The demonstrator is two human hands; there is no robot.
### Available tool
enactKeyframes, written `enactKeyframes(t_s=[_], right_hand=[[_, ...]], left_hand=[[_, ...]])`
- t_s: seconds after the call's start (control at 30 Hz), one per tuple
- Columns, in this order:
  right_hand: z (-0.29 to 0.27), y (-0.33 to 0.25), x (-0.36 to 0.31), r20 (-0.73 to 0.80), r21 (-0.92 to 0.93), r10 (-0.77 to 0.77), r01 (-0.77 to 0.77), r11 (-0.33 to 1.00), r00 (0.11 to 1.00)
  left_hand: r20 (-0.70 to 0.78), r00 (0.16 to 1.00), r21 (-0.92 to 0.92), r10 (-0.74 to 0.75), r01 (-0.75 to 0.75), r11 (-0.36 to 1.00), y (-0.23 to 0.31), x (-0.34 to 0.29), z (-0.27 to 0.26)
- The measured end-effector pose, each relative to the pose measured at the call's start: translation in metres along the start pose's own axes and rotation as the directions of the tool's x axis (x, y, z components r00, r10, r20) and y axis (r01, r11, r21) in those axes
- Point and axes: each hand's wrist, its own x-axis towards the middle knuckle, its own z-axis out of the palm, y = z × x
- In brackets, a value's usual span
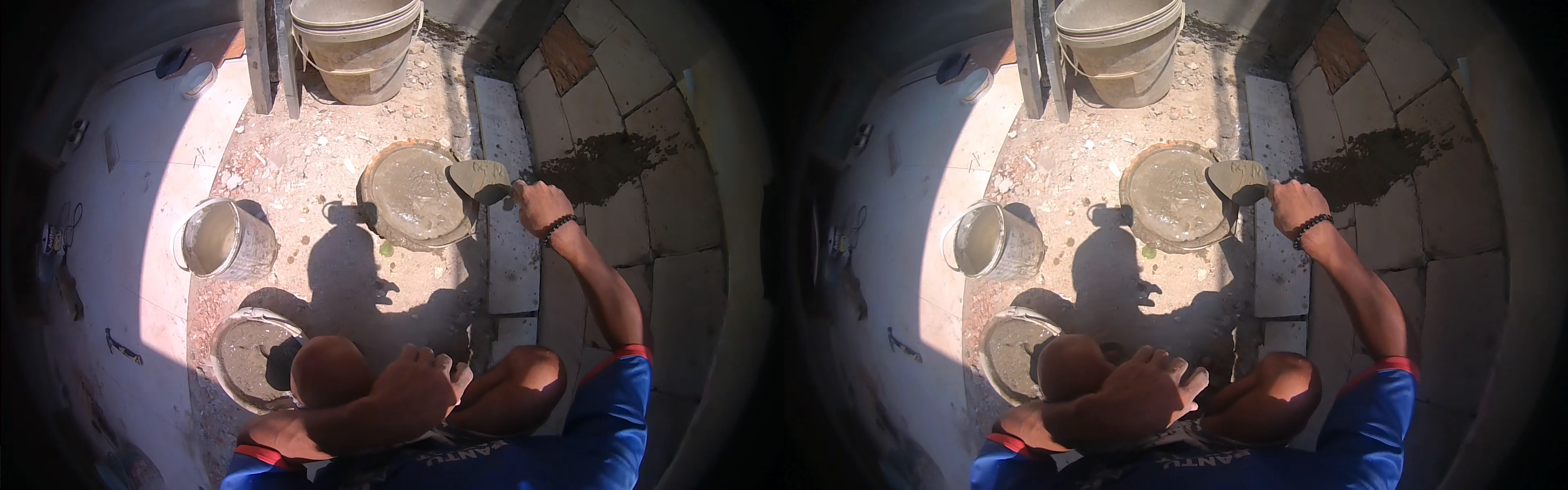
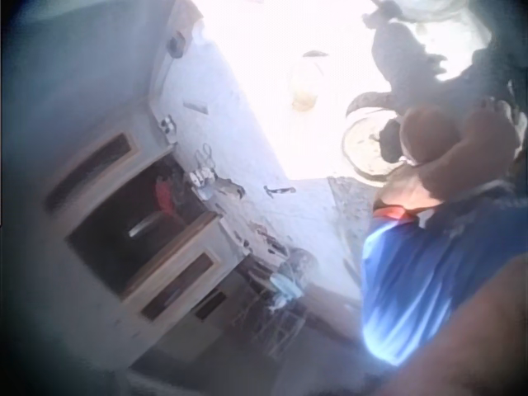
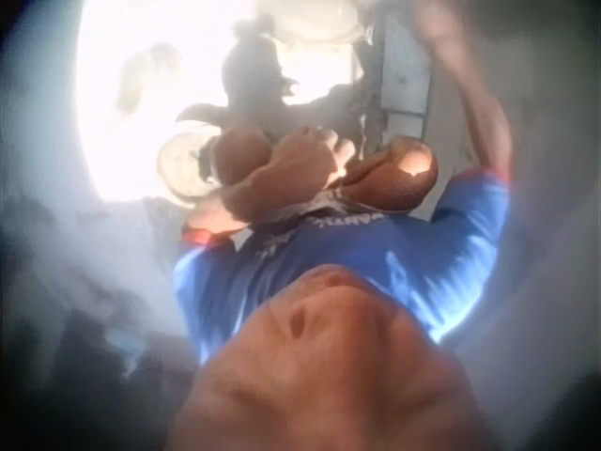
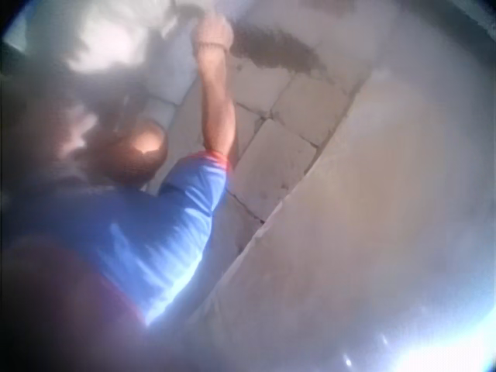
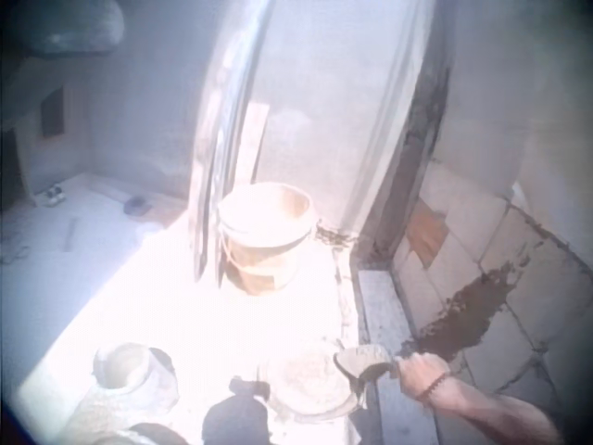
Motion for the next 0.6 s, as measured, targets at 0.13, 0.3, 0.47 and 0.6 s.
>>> enactKeyframes(t_s=[0.13, 0.3, 0.47, 0.6], right_hand=[[0.046, -0.035, 0.046, 0.067, 0.112, -0.128, 0.120, 0.986, 0.990], [0.089, -0.065, 0.062, 0.094, 0.348, -0.173, 0.130, 0.928, 0.980], [0.106, -0.041, 0.012, -0.005, 0.502, -0.139, 0.123, 0.856, 0.990], [0.133, -0.039, 0.004, -0.085, 0.550, -0.037, 0.077, 0.832, 0.996]], left_hand=[[-0.072, 0.997, 0.091, -0.010, 0.016, 0.996, 0.005, -0.007, 0.006], [-0.134, 0.990, 0.084, 0.033, -0.022, 0.996, 0.010, -0.005, 0.014], [-0.128, 0.992, 0.055, 0.007, 0.000, 0.998, 0.007, -0.016, 0.013], [-0.143, 0.990, 0.062, 0.005, 0.004, 0.998, 0.002, -0.015, 0.012]])
